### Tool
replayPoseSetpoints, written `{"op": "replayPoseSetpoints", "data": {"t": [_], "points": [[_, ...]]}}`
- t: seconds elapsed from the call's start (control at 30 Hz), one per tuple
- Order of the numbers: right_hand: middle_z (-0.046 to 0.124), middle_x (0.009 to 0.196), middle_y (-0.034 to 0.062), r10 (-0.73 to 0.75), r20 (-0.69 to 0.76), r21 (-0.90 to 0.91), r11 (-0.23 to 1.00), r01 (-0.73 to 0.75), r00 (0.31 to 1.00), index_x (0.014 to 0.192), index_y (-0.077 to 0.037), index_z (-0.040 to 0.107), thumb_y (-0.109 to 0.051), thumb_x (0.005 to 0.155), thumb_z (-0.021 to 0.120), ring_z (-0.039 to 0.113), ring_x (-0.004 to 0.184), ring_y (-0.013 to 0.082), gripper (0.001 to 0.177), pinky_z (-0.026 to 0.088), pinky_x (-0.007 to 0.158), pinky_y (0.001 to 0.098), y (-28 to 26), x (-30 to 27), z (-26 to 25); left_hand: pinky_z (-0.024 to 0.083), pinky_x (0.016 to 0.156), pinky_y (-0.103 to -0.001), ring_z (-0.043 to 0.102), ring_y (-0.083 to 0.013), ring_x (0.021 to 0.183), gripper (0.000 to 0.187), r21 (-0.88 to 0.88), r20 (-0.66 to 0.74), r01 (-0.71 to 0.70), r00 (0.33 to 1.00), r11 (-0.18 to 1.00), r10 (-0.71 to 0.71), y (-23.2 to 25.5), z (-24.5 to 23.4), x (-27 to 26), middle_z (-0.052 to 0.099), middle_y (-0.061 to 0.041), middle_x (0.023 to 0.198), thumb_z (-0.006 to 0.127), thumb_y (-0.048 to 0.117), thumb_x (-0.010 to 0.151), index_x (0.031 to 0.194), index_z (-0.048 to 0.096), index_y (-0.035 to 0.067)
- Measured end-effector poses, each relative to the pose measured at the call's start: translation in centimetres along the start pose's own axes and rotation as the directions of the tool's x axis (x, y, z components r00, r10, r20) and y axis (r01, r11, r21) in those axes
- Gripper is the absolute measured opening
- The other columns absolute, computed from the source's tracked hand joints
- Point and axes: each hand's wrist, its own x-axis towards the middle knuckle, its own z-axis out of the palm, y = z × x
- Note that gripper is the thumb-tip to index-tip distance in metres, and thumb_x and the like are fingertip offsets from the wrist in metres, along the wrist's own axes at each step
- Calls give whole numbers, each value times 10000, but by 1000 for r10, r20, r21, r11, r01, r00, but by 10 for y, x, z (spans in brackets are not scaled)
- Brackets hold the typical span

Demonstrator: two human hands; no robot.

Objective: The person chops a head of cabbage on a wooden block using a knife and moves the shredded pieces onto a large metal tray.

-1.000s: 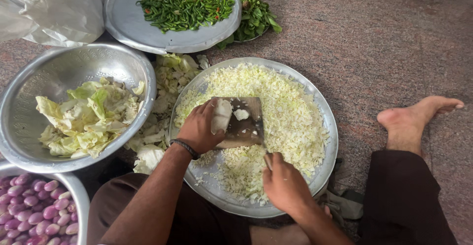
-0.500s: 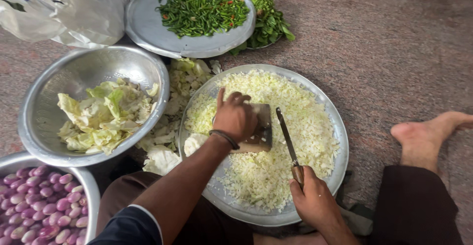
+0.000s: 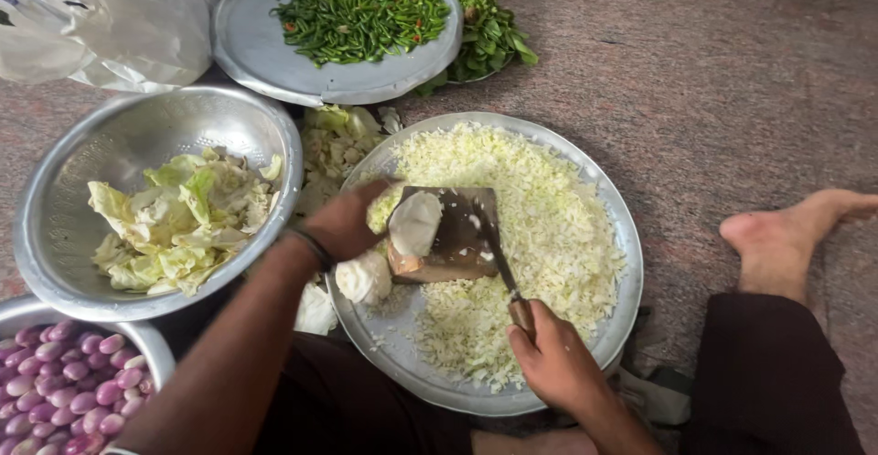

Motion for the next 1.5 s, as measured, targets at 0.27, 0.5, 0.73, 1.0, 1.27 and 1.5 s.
{"op": "replayPoseSetpoints", "data": {"t": [0.27,0.5,0.73,1.0,1.27,1.5], "points": [[712,790,226,-77,-52,-35,997,76,996,1054,-41,597,-259,909,648,715,785,431,267,541,678,513,2,-9,4,489,1088,-451,560,-373,1287,860,115,-128,-56,989,992,71,70,38,-14,483,-187,1473,845,410,792,1467,429,78],[719,840,259,-15,-17,-21,1000,15,1000,1092,-34,564,-293,953,578,709,852,454,295,534,758,544,-23,-1,-2,543,972,-431,651,-379,1138,691,69,-273,-194,940,979,205,74,47,-7,536,-216,1387,792,305,809,1401,514,84],[698,929,286,-22,25,-59,998,23,999,1115,7,553,-268,964,567,708,898,463,314,552,772,548,-31,36,13,549,931,-463,660,-365,1097,534,151,-197,-188,956,970,216,81,42,1,626,-169,1260,789,291,799,1249,590,82],[704,886,320,-21,234,-280,956,88,972,1118,132,489,-194,962,526,756,820,432,363,610,730,499,-28,37,-4,557,927,-444,665,-349,1061,533,140,-117,-13,993,990,30,89,39,2,590,-169,1265,780,279,803,1254,574,86],[717,871,316,-55,78,-371,925,80,995,1199,171,462,-70,914,521,736,807,436,378,597,709,492,-26,62,54,550,924,-462,662,-376,1071,524,81,-201,-146,966,986,160,78,45,-2,613,-176,1228,795,269,772,1212,585,78],[711,843,300,-83,21,-378,922,85,996,1113,110,521,-112,921,558,745,781,436,296,606,695,503,-35,57,46,556,877,-478,666,-382,1050,487,74,-328,-189,923,979,203,72,57,-10,591,-155,1290,769,282,816,1232,592,104]]}}
